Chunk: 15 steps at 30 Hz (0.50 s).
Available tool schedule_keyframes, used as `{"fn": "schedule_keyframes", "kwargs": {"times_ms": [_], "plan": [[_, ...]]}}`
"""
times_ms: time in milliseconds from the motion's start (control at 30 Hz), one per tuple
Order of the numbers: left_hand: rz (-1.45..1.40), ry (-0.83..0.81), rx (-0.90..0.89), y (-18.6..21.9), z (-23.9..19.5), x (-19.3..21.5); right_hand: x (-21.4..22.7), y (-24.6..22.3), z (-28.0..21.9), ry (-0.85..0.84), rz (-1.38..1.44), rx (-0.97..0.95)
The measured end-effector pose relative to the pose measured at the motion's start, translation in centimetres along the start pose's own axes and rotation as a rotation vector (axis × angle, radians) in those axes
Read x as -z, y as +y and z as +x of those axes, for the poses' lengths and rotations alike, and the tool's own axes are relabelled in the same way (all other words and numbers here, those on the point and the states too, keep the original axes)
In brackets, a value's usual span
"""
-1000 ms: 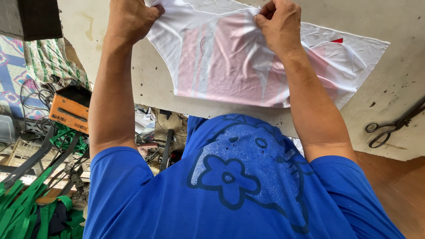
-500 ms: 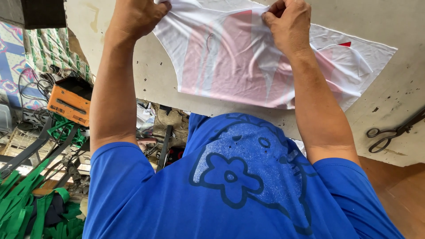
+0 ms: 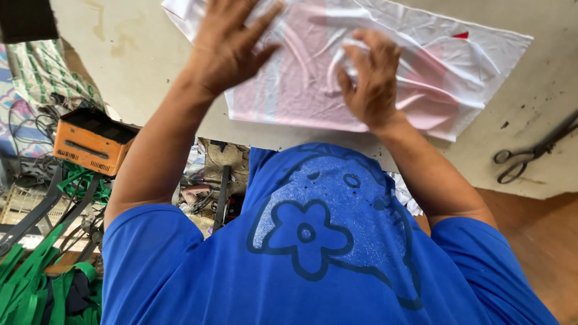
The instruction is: The person is organizing and cutting various fabric pieces on a work table using large scissors.
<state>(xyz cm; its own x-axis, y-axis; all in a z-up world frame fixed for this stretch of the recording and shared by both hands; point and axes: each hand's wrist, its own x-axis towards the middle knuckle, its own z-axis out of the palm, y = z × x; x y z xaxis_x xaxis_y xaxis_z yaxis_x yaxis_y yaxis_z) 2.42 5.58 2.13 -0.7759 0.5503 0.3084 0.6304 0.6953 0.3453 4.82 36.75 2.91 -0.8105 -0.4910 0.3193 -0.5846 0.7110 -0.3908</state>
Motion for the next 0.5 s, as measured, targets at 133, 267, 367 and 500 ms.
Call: {"fn": "schedule_keyframes", "kwargs": {"times_ms": [133,267,367,500], "plan": [[-0.279,-0.505,0.097,2.6,0.5,-1.4,1.6,0.7,-8.8,-0.175,-0.121,0.079],[-0.186,-0.535,0.116,2.8,0.6,-1.7,4.3,3.8,-15.3,-0.283,-0.182,-0.033],[-0.128,-0.516,0.093,3.0,0.6,-1.9,6.5,4.4,-17.7,-0.250,-0.245,-0.092],[-0.106,-0.597,0.155,4.0,1.2,-1.1,7.4,5.4,-20.0,-0.221,-0.282,-0.198]]}}
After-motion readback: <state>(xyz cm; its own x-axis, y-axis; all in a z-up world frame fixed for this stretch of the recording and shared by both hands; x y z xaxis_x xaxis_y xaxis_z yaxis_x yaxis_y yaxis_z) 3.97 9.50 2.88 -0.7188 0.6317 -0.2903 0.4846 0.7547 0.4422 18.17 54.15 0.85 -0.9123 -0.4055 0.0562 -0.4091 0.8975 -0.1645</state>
